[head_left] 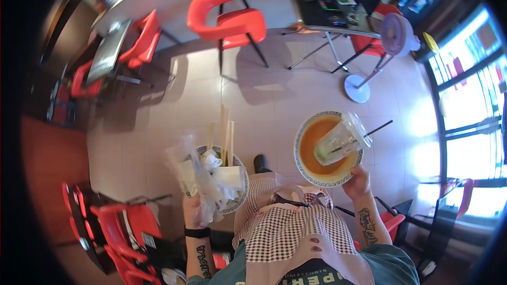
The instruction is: Clearing leftover food from a table and then washing the bowls in a kitchen sink.
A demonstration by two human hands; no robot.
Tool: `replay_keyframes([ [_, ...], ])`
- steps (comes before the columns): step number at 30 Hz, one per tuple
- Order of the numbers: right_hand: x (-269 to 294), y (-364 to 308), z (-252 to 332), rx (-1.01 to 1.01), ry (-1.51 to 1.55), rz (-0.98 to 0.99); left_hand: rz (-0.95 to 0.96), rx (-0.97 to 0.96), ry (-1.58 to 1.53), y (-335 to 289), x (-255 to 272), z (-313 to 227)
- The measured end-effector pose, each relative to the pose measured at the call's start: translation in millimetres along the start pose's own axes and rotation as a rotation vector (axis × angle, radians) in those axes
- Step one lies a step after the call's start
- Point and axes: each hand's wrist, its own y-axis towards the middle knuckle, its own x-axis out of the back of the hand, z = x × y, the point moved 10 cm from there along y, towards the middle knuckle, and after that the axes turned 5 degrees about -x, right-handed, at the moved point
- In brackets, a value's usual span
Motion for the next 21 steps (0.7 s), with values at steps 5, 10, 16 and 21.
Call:
replay_keyframes([
  [5,50.6,5.6,88.5,0.195,0.058,-0.149,0.313,0.261,0.077,106.9,-153.0,22.2],
  [10,115.4,6.0,166.7,0.408,0.225,-0.355,0.665,0.303,0.079,188.9,-376.9,47.4],
  [16,158.5,-19.1,276.6,0.708,0.346,-0.375,0.892,0.498,0.273,209.4,-638.8,109.1],
  [21,263.9,-38.9,361.0,0.9,0.366,-0.622,1.105,0.422,0.448,180.5,-836.1,172.6],
])
